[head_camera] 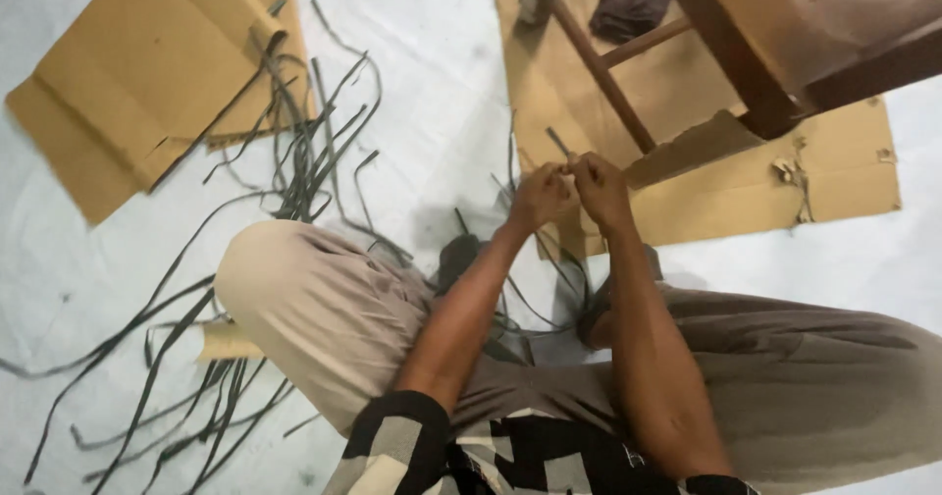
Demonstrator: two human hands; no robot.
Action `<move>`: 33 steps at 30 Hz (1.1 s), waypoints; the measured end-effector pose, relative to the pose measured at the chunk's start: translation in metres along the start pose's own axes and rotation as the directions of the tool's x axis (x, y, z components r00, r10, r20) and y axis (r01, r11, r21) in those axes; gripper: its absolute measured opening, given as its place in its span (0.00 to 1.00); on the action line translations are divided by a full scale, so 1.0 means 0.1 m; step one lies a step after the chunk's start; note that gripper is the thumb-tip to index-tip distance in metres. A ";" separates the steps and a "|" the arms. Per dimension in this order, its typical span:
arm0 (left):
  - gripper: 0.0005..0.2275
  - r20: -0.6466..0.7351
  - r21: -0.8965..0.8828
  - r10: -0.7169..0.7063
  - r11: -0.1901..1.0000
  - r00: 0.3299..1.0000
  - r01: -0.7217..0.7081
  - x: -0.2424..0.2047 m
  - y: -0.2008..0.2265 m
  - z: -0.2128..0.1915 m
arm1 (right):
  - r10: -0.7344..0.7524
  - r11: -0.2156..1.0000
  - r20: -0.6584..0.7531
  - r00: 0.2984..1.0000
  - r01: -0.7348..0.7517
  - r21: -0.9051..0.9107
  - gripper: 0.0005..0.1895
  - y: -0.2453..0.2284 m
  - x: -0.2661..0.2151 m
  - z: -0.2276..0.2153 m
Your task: Wrapping cardboard and plastic straps around the legs of a wooden chair for protection.
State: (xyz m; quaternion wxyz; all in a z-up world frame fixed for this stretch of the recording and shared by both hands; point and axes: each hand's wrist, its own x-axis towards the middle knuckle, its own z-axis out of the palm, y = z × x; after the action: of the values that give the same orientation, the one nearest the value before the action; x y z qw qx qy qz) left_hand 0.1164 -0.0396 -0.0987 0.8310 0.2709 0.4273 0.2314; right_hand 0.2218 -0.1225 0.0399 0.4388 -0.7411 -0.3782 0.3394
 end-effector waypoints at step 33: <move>0.42 0.526 0.574 0.687 0.149 0.501 -0.806 -0.72 0.35 2.23 | 0.192 0.903 -0.846 0.498 0.248 0.351 0.11 0.06 -0.41 -1.23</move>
State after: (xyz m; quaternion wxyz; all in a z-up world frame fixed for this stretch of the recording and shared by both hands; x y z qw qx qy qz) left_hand 0.2599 -0.1143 0.0749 0.4271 0.7855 0.2291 0.3848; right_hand 0.3060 -0.2081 0.0892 0.7252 -0.6876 -0.0348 -0.0111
